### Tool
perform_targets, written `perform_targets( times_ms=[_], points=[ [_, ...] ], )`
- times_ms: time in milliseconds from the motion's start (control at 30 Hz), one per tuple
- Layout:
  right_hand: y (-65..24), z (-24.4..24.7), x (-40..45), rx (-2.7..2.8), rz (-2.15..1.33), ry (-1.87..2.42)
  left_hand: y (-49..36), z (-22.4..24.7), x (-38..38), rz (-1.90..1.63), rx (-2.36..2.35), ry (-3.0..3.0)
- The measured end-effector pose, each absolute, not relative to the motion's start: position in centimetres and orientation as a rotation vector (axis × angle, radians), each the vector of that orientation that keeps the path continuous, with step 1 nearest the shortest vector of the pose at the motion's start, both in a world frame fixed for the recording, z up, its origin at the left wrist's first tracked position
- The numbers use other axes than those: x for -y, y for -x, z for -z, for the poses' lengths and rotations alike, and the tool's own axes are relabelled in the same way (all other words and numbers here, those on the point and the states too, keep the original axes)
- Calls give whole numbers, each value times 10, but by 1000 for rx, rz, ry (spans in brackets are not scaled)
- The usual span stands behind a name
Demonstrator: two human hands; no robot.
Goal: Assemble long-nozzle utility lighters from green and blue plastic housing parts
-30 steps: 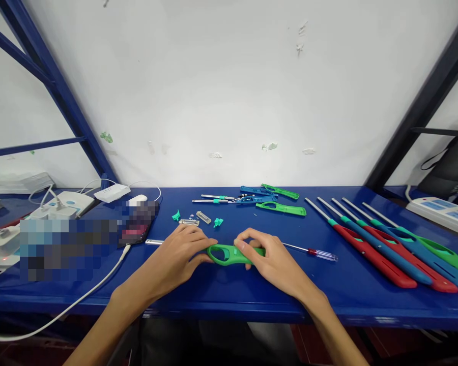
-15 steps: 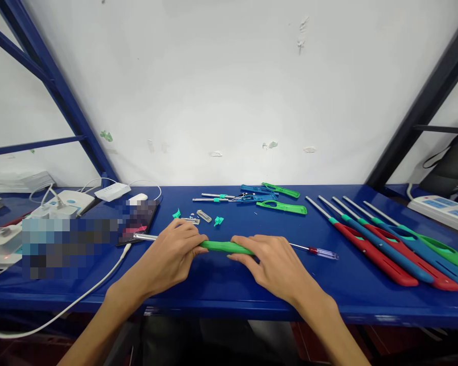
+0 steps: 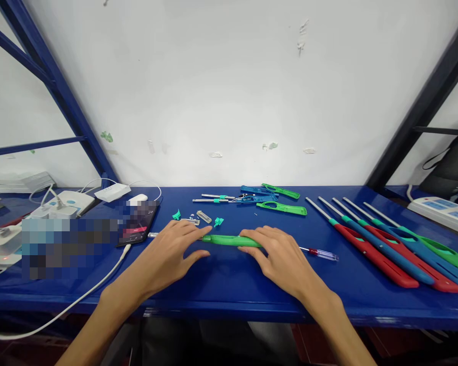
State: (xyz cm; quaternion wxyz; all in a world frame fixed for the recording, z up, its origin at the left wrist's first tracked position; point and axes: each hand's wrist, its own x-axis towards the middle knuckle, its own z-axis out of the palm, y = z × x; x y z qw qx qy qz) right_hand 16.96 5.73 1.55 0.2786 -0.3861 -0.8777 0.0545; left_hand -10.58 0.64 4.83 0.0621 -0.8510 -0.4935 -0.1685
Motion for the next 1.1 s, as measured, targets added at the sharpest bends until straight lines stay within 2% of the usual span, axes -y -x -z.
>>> perform_targets(
  times_ms=[200,833,1100],
  points=[
    [-177,-15,-63,2319,-201,1082,122,-55,-10,496,1690,2573],
    [-170,-21,-56,2340,-311,1050,105,-56,-4,637,1732,2691],
    [-167,-25,-50,2363,-425,1073,105,-61,0,560,1826,2766]
  ],
)
